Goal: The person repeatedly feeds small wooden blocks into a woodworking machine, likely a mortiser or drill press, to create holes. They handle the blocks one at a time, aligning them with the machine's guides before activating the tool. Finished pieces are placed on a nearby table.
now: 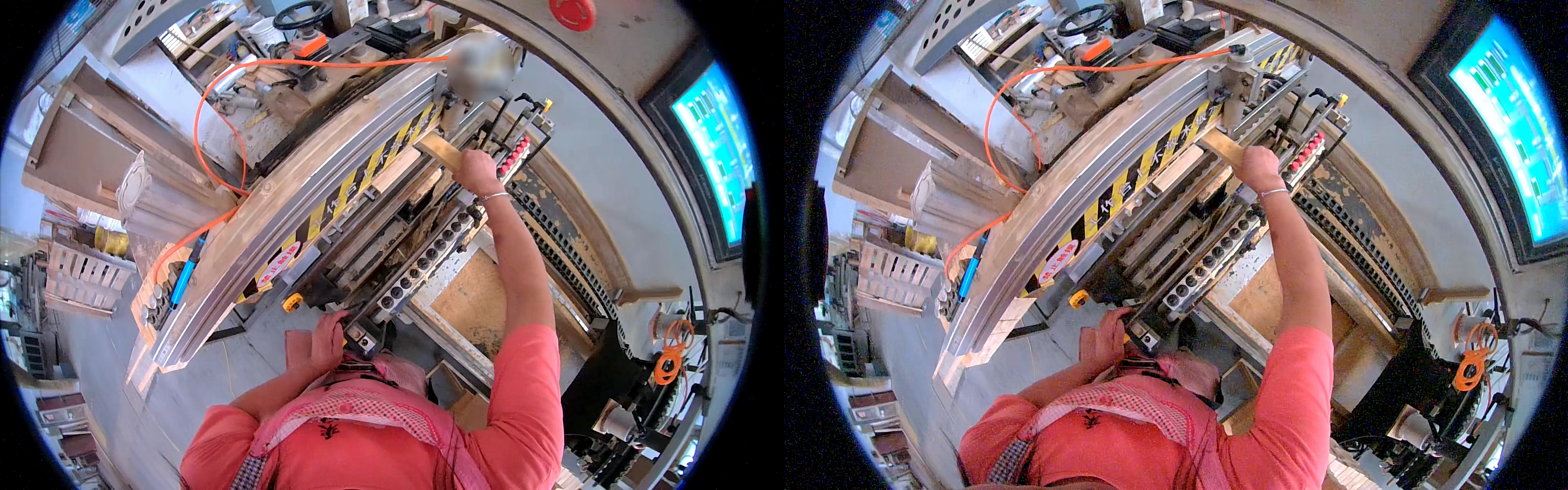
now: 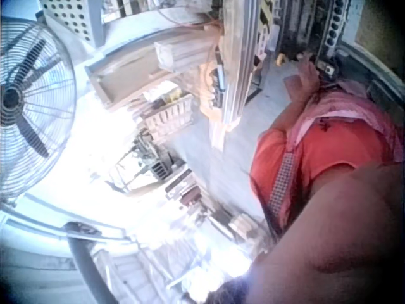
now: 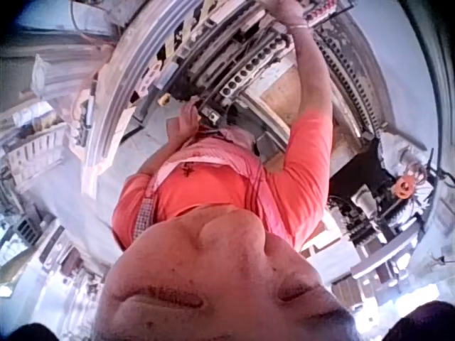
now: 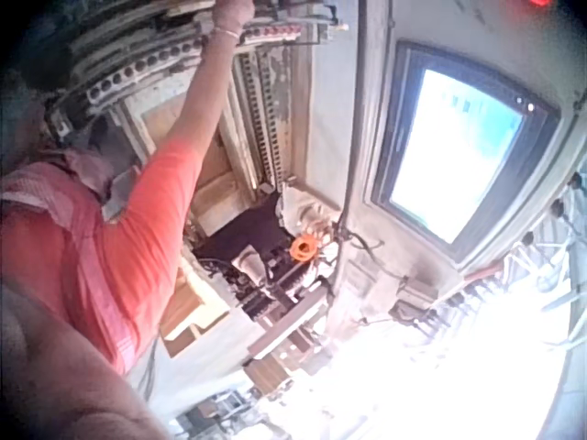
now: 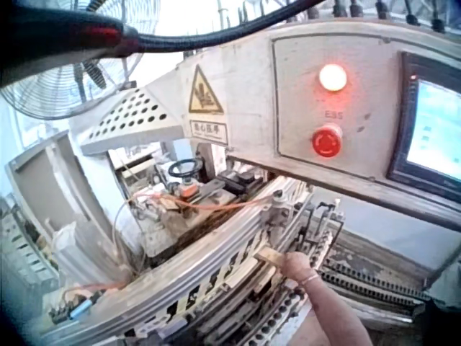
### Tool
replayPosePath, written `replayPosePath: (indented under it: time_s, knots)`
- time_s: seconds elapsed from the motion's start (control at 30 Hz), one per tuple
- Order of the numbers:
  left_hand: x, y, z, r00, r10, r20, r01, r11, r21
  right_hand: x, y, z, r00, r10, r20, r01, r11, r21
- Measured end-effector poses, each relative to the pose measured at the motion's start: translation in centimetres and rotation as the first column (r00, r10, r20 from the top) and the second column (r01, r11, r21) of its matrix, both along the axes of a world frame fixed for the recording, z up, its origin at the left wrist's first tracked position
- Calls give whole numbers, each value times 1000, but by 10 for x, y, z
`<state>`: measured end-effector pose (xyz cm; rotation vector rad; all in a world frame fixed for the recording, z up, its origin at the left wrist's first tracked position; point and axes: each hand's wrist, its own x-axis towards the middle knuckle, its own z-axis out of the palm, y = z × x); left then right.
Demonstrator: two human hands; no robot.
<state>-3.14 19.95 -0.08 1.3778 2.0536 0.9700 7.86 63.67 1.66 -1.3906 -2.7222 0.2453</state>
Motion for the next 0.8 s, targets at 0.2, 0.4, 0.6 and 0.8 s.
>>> replayPosePath:
  time_s: [0.2, 0.4, 0.6, 0.8]
  knots:
    - [1, 5, 12, 1000, 18, 11, -17, 997, -74, -5, -6, -15, 998, -41, 56, 39, 999, 31]
    - [-1, 4, 8, 1000, 19, 6, -19, 1000, -17, -7, -8, -8, 996, -92, -7, 92, 996, 22]
    - [-1, 4, 7, 1000, 31, -2, -31, 999, -25, -11, -6, -12, 992, -125, 14, 125, 992, 2]
    - [-1, 5, 9, 999, 51, 7, -51, 998, -36, -9, -4, -12, 996, -65, 60, 64, 998, 22]
